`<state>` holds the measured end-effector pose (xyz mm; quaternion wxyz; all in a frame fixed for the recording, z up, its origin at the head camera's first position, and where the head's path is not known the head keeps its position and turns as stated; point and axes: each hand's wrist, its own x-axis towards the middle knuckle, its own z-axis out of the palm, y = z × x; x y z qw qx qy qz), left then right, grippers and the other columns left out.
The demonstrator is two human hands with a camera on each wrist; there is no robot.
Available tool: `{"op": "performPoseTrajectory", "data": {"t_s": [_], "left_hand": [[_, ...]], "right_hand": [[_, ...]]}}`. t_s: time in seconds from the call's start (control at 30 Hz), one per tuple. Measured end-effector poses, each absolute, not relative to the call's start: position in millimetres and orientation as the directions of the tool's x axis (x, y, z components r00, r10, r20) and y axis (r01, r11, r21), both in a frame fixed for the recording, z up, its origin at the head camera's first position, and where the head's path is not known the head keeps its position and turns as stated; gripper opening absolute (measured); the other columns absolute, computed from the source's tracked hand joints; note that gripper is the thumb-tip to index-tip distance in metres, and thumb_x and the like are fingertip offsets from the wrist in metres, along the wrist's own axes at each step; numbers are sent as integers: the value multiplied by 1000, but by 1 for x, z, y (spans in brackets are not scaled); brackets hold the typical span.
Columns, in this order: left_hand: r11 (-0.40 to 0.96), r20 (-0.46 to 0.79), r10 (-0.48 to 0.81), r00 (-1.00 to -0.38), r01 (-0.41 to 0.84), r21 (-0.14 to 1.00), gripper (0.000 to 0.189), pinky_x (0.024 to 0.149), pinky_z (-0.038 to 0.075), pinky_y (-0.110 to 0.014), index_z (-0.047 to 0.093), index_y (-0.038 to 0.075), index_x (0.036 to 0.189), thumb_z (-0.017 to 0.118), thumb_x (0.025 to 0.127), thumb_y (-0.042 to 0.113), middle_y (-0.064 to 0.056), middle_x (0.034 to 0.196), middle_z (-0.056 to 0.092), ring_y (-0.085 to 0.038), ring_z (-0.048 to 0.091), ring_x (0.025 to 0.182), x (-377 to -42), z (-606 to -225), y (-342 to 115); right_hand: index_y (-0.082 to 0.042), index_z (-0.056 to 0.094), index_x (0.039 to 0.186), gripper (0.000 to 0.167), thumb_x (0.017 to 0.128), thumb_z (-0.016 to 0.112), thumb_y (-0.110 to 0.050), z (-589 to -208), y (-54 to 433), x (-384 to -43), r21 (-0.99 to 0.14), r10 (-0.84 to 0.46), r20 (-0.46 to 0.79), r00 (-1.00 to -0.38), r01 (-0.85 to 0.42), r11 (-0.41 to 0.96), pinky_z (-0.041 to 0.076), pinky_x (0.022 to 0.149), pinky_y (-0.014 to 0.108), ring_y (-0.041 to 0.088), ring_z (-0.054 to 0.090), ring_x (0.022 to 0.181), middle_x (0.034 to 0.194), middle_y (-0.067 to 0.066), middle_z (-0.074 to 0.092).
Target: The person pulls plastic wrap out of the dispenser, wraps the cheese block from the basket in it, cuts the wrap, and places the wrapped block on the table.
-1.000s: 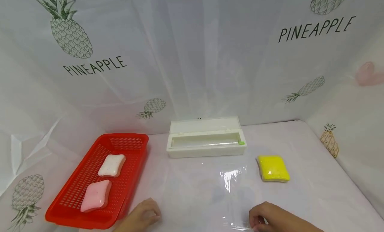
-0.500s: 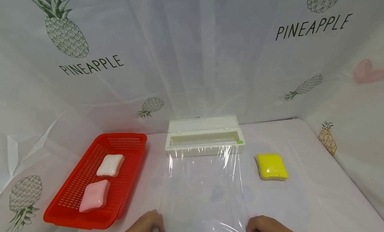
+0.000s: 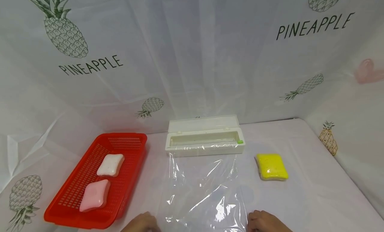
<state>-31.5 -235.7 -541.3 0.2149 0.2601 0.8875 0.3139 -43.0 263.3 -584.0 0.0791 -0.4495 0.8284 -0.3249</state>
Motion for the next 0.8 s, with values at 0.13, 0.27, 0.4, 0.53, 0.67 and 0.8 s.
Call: {"op": "performPoseTrajectory", "data": {"t_s": [0.13,0.27,0.4,0.53,0.67,0.8], "left_hand": [[660,-185,566,-803,307,685,17,75,47,-21,80,17,111,77,96,25,20,91,67,4,50,85,-40,-501,-251],[713,-153,402,-903,204,671,16,79,52,-23,77,23,114,75,98,22,16,100,66,-2,53,91,-43,-458,-272],[812,3,206,-978,173,557,16,78,55,-25,77,25,111,78,97,19,15,99,67,-5,55,92,-52,-430,-295],[917,80,52,-995,80,390,23,81,56,-43,77,9,118,78,97,19,-2,101,71,-22,62,95,-71,-426,-329],[971,-23,-24,-999,-29,236,55,86,51,-68,63,-8,132,78,96,31,-33,120,61,-51,57,105,-87,-434,-365],[983,-140,-67,-988,-89,158,81,88,46,-76,49,-16,139,80,92,42,-48,129,44,-66,47,109,-95,-445,-384]], "right_hand": [[-28,70,80,19,89,82,-16,-579,262,-41,-653,-771,104,-628,-628,423,42,59,16,-12,46,72,77,-28,50],[-30,66,80,23,87,82,-15,-572,260,-38,-729,-731,-6,-682,-497,470,43,57,18,-10,47,68,73,-27,49],[-28,66,79,22,87,82,-16,-566,258,-36,-773,-712,-66,-699,-415,479,45,56,19,-9,49,67,73,-25,50],[-27,66,77,23,85,83,-14,-562,255,-37,-752,-719,-86,-690,-428,501,45,57,18,-9,48,67,72,-25,49],[-27,67,75,23,85,84,-16,-559,254,-39,-741,-712,-152,-685,-397,541,46,58,18,-8,48,67,72,-25,49],[-25,68,75,24,84,85,-11,-559,256,-40,-693,-755,-58,-653,-518,502,45,58,16,-10,45,68,73,-24,48]]}}
